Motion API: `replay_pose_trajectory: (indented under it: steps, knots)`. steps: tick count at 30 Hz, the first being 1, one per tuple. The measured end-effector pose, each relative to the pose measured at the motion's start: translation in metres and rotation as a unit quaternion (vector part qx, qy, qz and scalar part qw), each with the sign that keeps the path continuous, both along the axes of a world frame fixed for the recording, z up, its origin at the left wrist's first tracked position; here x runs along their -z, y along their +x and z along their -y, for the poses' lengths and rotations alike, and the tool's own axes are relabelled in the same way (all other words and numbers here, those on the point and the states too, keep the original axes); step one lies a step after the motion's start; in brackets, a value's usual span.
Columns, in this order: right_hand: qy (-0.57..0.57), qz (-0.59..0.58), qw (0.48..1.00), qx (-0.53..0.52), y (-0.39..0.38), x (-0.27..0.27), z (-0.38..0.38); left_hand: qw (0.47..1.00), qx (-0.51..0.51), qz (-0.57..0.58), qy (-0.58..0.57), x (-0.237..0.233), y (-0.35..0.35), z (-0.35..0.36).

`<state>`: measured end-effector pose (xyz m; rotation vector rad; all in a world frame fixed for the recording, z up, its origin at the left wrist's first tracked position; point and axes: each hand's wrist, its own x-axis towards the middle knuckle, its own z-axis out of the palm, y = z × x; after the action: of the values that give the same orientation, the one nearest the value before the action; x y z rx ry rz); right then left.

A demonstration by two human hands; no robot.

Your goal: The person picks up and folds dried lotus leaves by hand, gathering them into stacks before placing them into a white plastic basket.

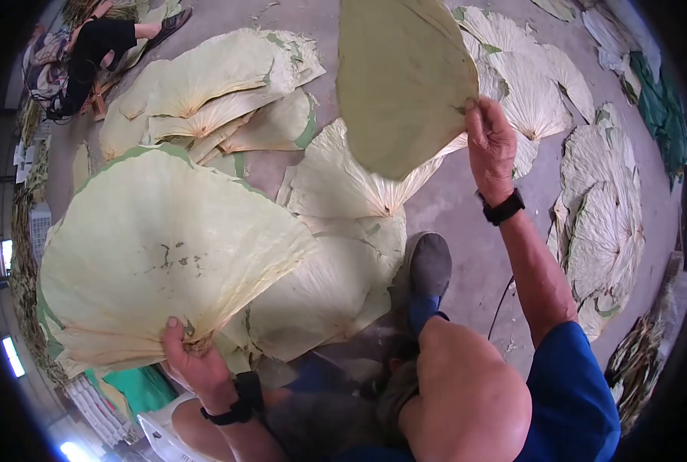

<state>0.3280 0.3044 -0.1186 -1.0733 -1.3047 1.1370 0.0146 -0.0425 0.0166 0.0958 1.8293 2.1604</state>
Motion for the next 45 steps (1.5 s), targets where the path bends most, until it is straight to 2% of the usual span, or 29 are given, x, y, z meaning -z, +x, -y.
replay_pose_trajectory:
  steps: [1, 2, 3, 4, 6, 8, 10, 12, 13, 16, 20, 23, 25, 26, 27, 28, 29, 31, 32, 33, 34, 35, 36, 38, 40, 41, 42, 43, 45]
  knots:
    - [0.135, 0.132, 0.981, 0.031, -0.002, -0.025, 0.001, 1.000, 0.000, 0.000, -0.001, -0.003, 0.001, -0.001]
    - [0.266, 0.260, 0.926, 0.060, -0.003, -0.046, 0.000, 1.000, -0.011, 0.009, -0.007, -0.008, 0.003, -0.003]
    - [0.360, 0.298, 0.882, 0.058, -0.003, -0.054, -0.004, 1.000, -0.021, 0.018, -0.013, -0.011, 0.005, -0.005]
    - [0.360, 0.300, 0.882, 0.058, -0.004, -0.057, -0.003, 0.999, -0.021, 0.020, -0.013, -0.009, 0.004, -0.003]
    - [0.444, 0.390, 0.807, -0.004, -0.006, -0.062, 0.008, 1.000, -0.018, 0.009, -0.016, -0.007, -0.002, 0.002]
    - [0.405, 0.469, 0.778, -0.104, -0.006, -0.035, 0.022, 1.000, -0.020, 0.002, -0.012, -0.009, 0.002, -0.003]
    - [0.300, 0.547, 0.758, -0.190, -0.001, 0.031, 0.034, 1.000, -0.022, -0.005, -0.007, -0.011, 0.004, -0.005]
    - [0.266, 0.626, 0.710, -0.182, -0.008, 0.099, 0.067, 0.999, -0.035, 0.000, -0.013, -0.011, 0.002, -0.003]
    - [0.238, 0.596, 0.729, -0.237, -0.018, 0.103, 0.084, 0.999, -0.034, 0.000, -0.014, -0.010, 0.000, 0.001]
    - [0.207, 0.574, 0.757, -0.235, -0.052, 0.117, 0.118, 0.999, -0.033, -0.009, -0.021, -0.005, -0.003, 0.002]
    - [0.187, 0.585, 0.764, -0.199, -0.062, 0.132, 0.114, 1.000, -0.014, -0.009, -0.006, -0.007, -0.004, -0.003]
    - [0.192, 0.517, 0.796, -0.248, -0.048, 0.118, 0.102, 1.000, -0.020, -0.010, -0.004, -0.009, -0.001, -0.005]
    - [-0.024, 0.391, 0.867, -0.306, -0.039, 0.065, 0.086, 1.000, -0.021, -0.007, -0.004, -0.012, 0.004, -0.007]
    - [-0.021, 0.393, 0.868, -0.304, -0.033, 0.048, 0.076, 1.000, -0.022, 0.000, -0.020, -0.015, 0.008, -0.010]
    - [-0.172, 0.177, 0.931, -0.268, -0.026, 0.032, 0.065, 0.999, -0.022, 0.007, -0.034, -0.017, 0.010, -0.013]
    - [-0.307, -0.052, 0.926, -0.213, -0.020, 0.017, 0.054, 0.999, -0.021, 0.007, -0.027, -0.017, 0.007, -0.012]
    - [-0.301, -0.052, 0.928, -0.212, -0.015, 0.004, 0.045, 1.000, -0.015, 0.008, -0.026, -0.014, 0.003, -0.008]
    - [-0.358, -0.191, 0.894, -0.189, -0.009, -0.019, 0.031, 1.000, -0.007, 0.005, -0.019, -0.005, 0.002, 0.003]
    - [-0.350, -0.193, 0.897, -0.190, -0.009, -0.027, 0.031, 0.949, 0.060, -0.244, -0.190, 0.005, 0.003, 0.013]
    - [-0.353, -0.218, 0.895, -0.166, -0.011, -0.035, 0.034, 0.803, 0.116, -0.470, -0.348, 0.010, 0.003, 0.019]
    - [-0.356, -0.245, 0.890, -0.143, -0.014, -0.042, 0.038, 0.800, 0.111, -0.476, -0.347, 0.011, 0.002, 0.022]
    - [-0.354, -0.254, 0.887, -0.151, -0.018, -0.051, 0.045, 0.768, 0.149, -0.498, -0.374, 0.011, 0.001, 0.024]
    - [-0.291, -0.191, 0.926, -0.144, -0.021, -0.060, 0.052, 0.731, 0.184, -0.519, -0.403, 0.007, 0.001, 0.026]
    - [-0.161, 0.008, 0.971, -0.176, -0.023, -0.081, 0.064, 0.742, 0.154, -0.504, -0.414, 0.008, 0.014, 0.017]
    - [0.093, 0.163, 0.958, -0.218, -0.034, -0.106, 0.084, 0.871, 0.136, -0.316, -0.350, 0.017, 0.015, 0.011]
    - [0.188, 0.152, 0.946, -0.217, -0.047, -0.122, 0.096, 0.869, 0.132, -0.329, -0.344, 0.012, 0.023, 0.002]
    - [0.282, 0.143, 0.924, -0.213, -0.064, -0.139, 0.108, 0.955, 0.088, -0.172, -0.223, 0.000, 0.037, -0.015]
    - [0.278, 0.130, 0.918, -0.250, -0.076, -0.150, 0.122, 0.995, 0.046, -0.005, -0.090, -0.007, 0.048, -0.027]
    - [0.286, 0.114, 0.895, -0.322, -0.096, -0.164, 0.144, 0.992, 0.086, -0.040, -0.082, -0.008, 0.060, -0.034]
